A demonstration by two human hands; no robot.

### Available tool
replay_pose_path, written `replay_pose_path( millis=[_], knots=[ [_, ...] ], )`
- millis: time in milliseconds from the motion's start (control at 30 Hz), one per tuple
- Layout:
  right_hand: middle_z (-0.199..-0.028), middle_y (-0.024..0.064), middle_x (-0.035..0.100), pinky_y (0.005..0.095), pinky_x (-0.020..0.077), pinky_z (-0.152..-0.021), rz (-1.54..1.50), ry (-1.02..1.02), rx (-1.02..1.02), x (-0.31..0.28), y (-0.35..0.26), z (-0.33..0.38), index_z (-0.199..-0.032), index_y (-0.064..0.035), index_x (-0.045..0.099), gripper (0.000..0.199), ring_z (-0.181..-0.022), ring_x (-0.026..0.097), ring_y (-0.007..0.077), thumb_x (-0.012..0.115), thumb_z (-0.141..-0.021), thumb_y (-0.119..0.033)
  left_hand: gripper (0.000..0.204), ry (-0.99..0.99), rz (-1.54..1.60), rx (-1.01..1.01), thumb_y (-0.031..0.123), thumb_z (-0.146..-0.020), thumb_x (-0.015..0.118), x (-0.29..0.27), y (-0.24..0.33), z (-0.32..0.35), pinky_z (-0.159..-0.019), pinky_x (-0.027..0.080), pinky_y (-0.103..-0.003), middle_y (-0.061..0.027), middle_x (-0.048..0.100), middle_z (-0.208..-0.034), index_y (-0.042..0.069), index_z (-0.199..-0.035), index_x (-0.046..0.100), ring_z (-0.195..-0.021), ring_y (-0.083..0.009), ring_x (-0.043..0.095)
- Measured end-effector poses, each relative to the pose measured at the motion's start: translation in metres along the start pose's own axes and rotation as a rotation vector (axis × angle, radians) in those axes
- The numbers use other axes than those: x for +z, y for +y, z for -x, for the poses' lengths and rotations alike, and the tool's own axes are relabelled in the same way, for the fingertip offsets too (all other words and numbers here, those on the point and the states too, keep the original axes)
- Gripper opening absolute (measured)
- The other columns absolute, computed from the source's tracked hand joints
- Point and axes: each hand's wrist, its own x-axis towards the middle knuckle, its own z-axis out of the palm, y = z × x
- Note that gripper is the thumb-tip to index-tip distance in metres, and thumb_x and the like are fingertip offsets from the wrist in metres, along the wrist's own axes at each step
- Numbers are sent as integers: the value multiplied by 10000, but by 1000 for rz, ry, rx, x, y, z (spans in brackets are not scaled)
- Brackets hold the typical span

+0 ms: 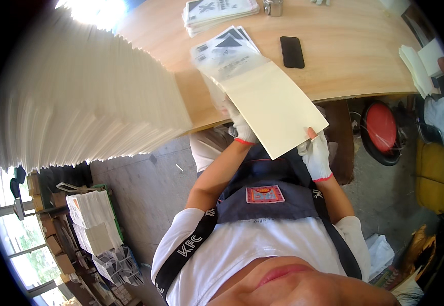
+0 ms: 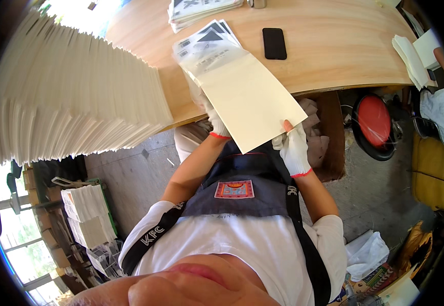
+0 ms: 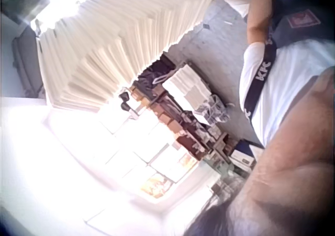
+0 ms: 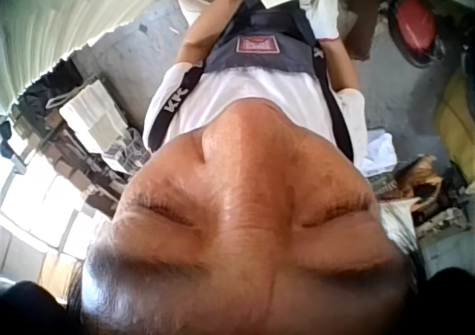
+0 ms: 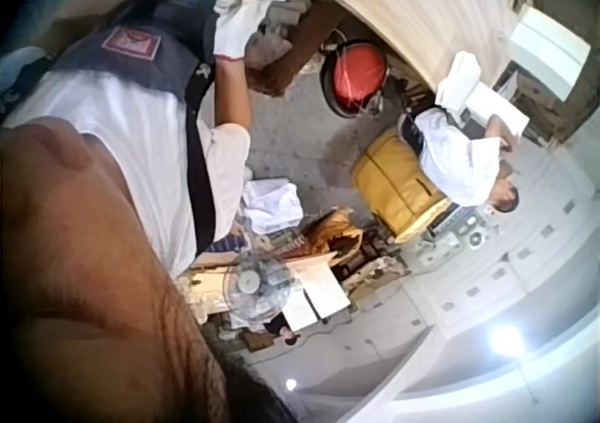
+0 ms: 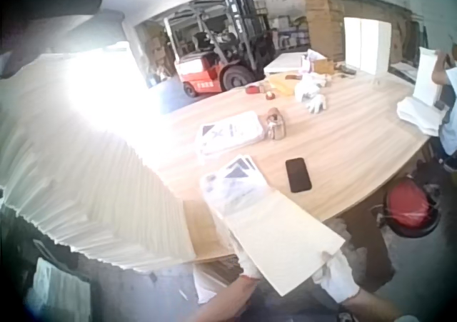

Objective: The person stands at a wooden table and repeatedly picks up stacks of white paper, separates them, and places them into a new pile. The person wears white gloves and a KFC apron. The task involves repetitive handling of paper stacks without using any tools.

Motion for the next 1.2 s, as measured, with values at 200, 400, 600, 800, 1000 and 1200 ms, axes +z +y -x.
replay_pose_path(
  millis=[200, 400, 600, 800, 1000, 1200],
  knots=[
    [-761, 42, 573, 214, 350, -377, 88, -53, 43, 5, -13, 10, -1188, -66, 436, 264, -479, 500, 96, 463, -940, -152, 521, -82, 48, -351, 457, -930, 356, -22, -11, -15, -877, 474, -354, -119, 529, -1183, 57, -1256, 427, -1083, -264, 523],
    [-777, 46, 580, 217, 346, -384, 69, -64, 52, -7, -1, 5, -1194, -80, 434, 267, -486, 504, 92, 463, -939, -151, 595, 64, -243, 7, 530, -930, 286, -48, 5, 9, -886, 471, -356, -120, 533, -1178, 46, -1241, 438, -1083, -263, 529],
    [-821, 35, 585, 209, 347, -391, 38, -17, 97, -5, 5, 4, -1184, -85, 450, 258, -506, 507, 79, 471, -937, -157, 354, 303, -890, 336, 336, -962, 402, -45, 40, 17, -724, 523, -317, -99, 585, -1039, 43, -1148, 471, -891, -198, 600],
    [-822, 13, 584, 204, 357, -398, -6, -17, 150, -2, 5, 6, -1173, -92, 469, 252, -507, 501, 62, 480, -930, -159, 238, 338, -885, 567, 248, -951, 454, -58, 37, 19, -685, 485, -282, -60, 577, -903, 22, -1006, 506, -873, -138, 553],
    [-790, 29, 582, 216, 371, -400, 19, -98, 106, 4, 8, 21, -1201, -69, 439, 287, -504, 509, 77, 475, -930, -156, 274, 115, -867, 624, 217, -936, 471, -36, 6, 3, -739, 511, -302, -88, 595, -971, 2, -1102, 502, -878, -163, 574],
    [-877, 87, 595, 262, 490, -485, 130, -165, 129, -14, 14, 21, -1230, -62, 387, 311, -607, 603, 156, 451, -943, -163, 260, 102, -325, 97, 188, -932, 474, -83, -16, 24, -741, 532, -322, -98, 595, -1001, 10, -1118, 505, -891, -186, 591]
  ],
)
